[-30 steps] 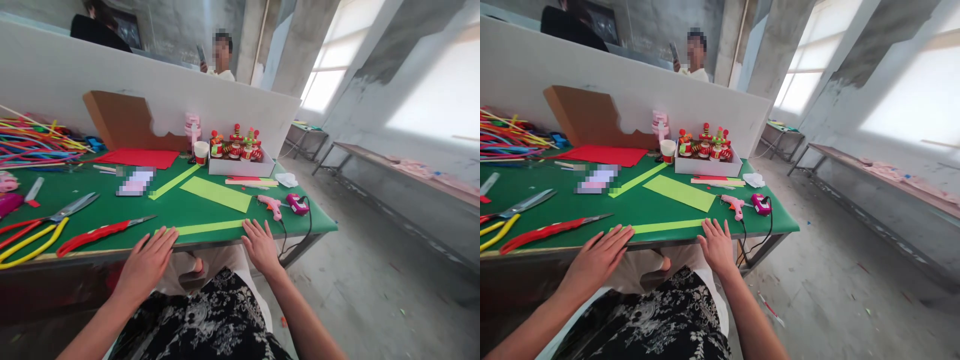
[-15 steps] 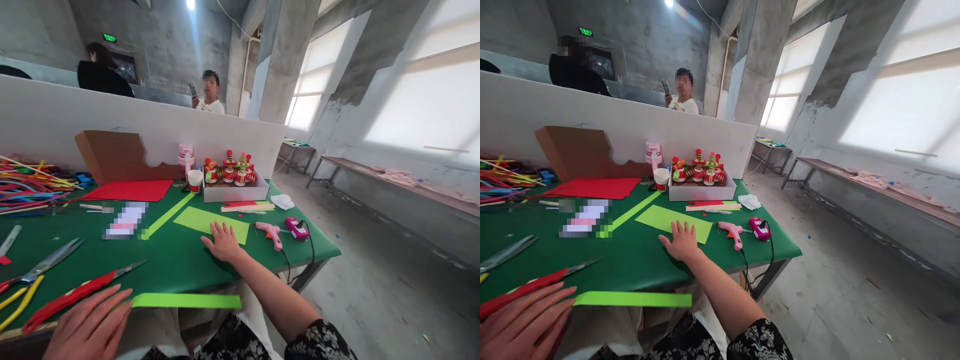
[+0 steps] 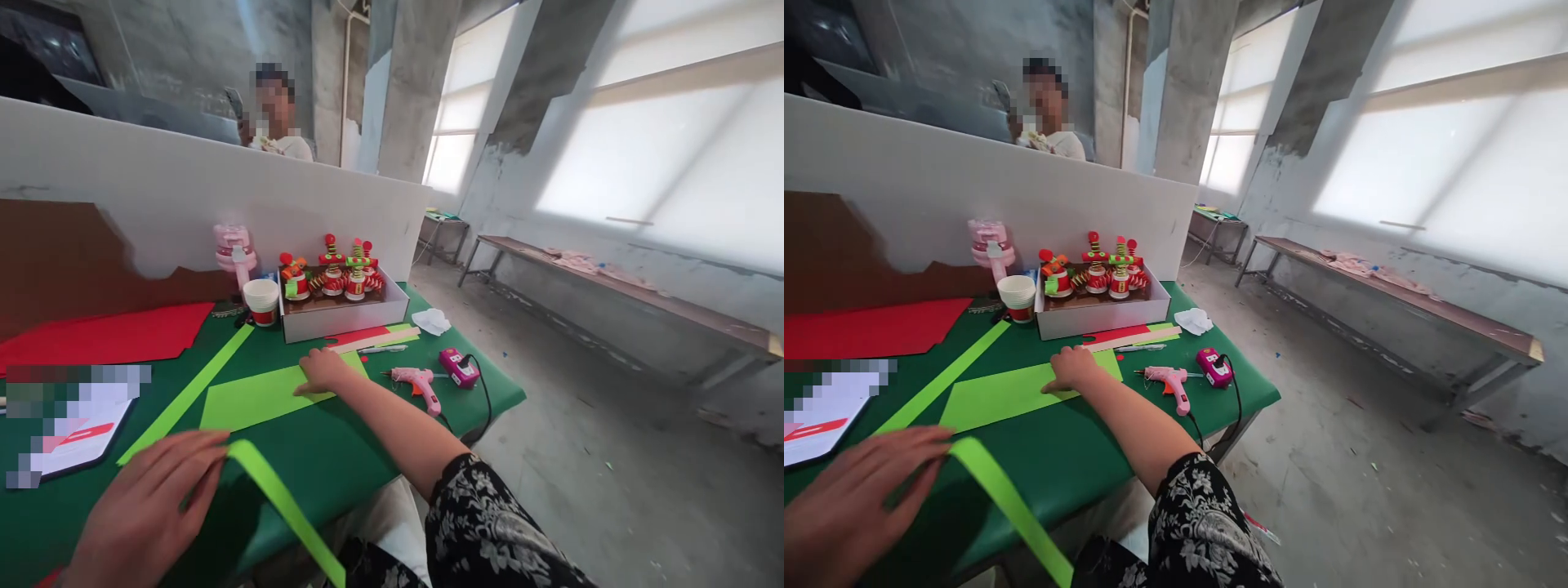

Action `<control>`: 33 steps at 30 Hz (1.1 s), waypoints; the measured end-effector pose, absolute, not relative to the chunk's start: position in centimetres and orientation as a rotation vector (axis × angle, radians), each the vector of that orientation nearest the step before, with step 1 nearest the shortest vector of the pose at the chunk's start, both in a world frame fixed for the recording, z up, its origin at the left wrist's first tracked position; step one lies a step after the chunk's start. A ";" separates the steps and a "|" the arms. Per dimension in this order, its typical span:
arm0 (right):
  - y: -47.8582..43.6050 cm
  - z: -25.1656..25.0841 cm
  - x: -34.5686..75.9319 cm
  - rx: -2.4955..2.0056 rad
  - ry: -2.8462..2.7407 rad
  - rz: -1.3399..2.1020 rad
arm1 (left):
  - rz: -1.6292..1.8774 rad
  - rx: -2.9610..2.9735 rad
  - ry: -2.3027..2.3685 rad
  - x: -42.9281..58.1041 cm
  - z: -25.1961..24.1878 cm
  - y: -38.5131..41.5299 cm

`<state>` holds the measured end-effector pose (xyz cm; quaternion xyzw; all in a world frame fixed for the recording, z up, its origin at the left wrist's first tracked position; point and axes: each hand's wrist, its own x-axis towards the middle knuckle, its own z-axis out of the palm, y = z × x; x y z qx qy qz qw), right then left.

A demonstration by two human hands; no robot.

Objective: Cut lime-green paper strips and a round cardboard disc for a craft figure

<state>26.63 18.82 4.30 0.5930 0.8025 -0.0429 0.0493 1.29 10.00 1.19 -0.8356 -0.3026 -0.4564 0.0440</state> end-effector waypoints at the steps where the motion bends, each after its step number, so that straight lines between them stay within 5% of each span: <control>1: 19.4 4.5 26.6 1.783 2.432 -0.146 | -1.442 -2.627 -0.860 3.0 2.8 11.3; 8: 20.6 6.5 26.4 1.624 2.375 -0.232 | -1.838 -2.609 -1.048 7.2 3.9 16.1; 16: 23.3 11.4 32.4 1.577 2.468 -0.146 | -1.842 -2.527 -1.264 6.6 2.6 15.5; 28: 24.5 11.5 40.2 2.117 2.180 0.457 | -1.541 -2.825 -1.379 7.1 1.7 16.3; 33: 22.6 10.6 40.0 2.253 2.136 0.456 | -1.381 -2.909 -1.443 7.2 1.5 16.0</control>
